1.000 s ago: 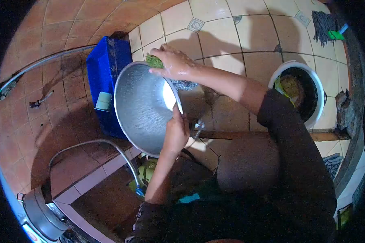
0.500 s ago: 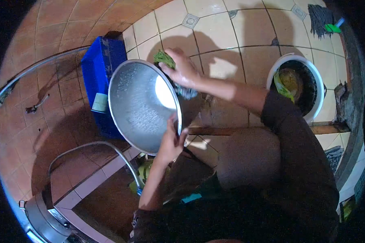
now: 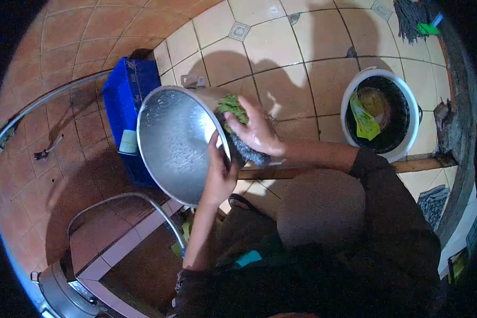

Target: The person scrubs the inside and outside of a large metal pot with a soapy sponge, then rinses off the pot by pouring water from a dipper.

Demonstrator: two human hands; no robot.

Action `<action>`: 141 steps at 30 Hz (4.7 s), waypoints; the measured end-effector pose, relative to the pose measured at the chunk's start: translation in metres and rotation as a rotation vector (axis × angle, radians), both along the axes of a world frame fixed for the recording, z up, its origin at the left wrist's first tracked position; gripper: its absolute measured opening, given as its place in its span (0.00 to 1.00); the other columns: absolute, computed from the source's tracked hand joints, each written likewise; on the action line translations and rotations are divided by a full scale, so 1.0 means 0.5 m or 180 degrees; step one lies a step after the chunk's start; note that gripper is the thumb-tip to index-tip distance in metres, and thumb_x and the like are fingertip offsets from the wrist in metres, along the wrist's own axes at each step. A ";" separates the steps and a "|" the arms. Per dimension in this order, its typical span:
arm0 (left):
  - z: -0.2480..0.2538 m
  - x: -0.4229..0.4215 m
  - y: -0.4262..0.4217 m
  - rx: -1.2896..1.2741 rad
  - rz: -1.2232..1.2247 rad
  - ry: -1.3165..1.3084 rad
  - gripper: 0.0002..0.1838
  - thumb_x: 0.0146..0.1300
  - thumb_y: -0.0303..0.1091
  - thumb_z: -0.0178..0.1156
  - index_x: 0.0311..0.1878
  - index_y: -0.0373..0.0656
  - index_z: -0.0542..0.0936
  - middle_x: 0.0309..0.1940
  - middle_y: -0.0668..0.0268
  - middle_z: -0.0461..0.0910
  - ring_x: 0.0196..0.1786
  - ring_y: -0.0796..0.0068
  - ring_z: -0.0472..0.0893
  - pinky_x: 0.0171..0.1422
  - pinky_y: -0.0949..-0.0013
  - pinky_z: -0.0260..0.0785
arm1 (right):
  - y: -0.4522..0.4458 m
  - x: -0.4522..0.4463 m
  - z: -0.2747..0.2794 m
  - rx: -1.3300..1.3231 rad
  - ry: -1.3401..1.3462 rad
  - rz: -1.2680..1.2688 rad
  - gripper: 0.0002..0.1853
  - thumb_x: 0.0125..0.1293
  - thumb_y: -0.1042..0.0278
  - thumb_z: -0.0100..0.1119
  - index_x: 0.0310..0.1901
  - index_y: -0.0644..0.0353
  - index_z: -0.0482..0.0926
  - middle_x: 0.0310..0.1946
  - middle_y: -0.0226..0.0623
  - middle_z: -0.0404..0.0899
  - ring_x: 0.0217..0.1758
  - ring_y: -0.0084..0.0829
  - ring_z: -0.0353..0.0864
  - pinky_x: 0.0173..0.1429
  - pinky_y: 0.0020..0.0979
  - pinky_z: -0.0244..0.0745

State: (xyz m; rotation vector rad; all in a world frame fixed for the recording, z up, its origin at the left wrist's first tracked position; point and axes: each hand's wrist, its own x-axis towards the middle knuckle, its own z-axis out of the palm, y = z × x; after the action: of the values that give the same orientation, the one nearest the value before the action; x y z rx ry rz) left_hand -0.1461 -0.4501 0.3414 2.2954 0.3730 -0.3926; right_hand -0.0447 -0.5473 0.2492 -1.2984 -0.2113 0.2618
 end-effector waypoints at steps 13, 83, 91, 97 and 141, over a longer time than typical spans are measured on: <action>-0.048 0.022 0.003 0.0381 0.0154 -0.0854 0.36 0.64 0.20 0.50 0.72 0.34 0.45 0.56 0.42 0.72 0.60 0.54 0.74 0.61 0.60 0.65 | 0.028 0.012 -0.110 -0.1056 0.0440 0.0191 0.24 0.67 0.57 0.56 0.59 0.63 0.68 0.50 0.50 0.76 0.54 0.45 0.77 0.60 0.40 0.71; -0.004 0.209 0.400 -0.0760 -0.0277 -0.1261 0.06 0.57 0.18 0.56 0.34 0.39 0.71 0.27 0.69 0.71 0.32 0.80 0.70 0.39 0.73 0.64 | -0.219 -0.018 -0.116 -0.4163 -0.1341 0.0804 0.44 0.62 0.37 0.58 0.66 0.68 0.59 0.47 0.55 0.80 0.51 0.46 0.81 0.58 0.43 0.74; 0.014 0.270 0.163 -0.0672 -0.1294 -0.1168 0.11 0.52 0.18 0.59 0.30 0.42 0.67 0.23 0.74 0.64 0.27 0.81 0.65 0.31 0.74 0.59 | -0.011 -0.133 0.233 -0.1527 -0.0470 0.0936 0.33 0.66 0.44 0.56 0.57 0.69 0.66 0.48 0.58 0.77 0.54 0.54 0.77 0.57 0.45 0.72; 0.004 0.357 -0.003 -0.0228 -0.1879 -0.1225 0.06 0.57 0.25 0.61 0.33 0.41 0.72 0.22 0.71 0.69 0.27 0.78 0.68 0.32 0.71 0.63 | 0.047 -0.113 0.147 -0.1448 0.0412 -0.1380 0.14 0.68 0.63 0.52 0.49 0.63 0.66 0.35 0.62 0.77 0.44 0.64 0.76 0.47 0.53 0.69; -0.380 0.414 -0.046 -0.2953 -0.1055 0.1822 0.47 0.63 0.75 0.34 0.74 0.48 0.57 0.71 0.53 0.60 0.70 0.48 0.63 0.68 0.44 0.62 | -0.543 -0.303 0.026 0.1021 0.1003 -0.3130 0.23 0.69 0.53 0.56 0.55 0.66 0.75 0.46 0.40 0.82 0.45 0.33 0.83 0.52 0.35 0.79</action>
State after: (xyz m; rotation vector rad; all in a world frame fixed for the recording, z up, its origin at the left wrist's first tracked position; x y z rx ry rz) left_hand 0.0610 -0.4730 0.1516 1.2963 0.0403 -1.1289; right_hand -0.1965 -0.8186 0.2623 -0.8976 0.6283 -0.3968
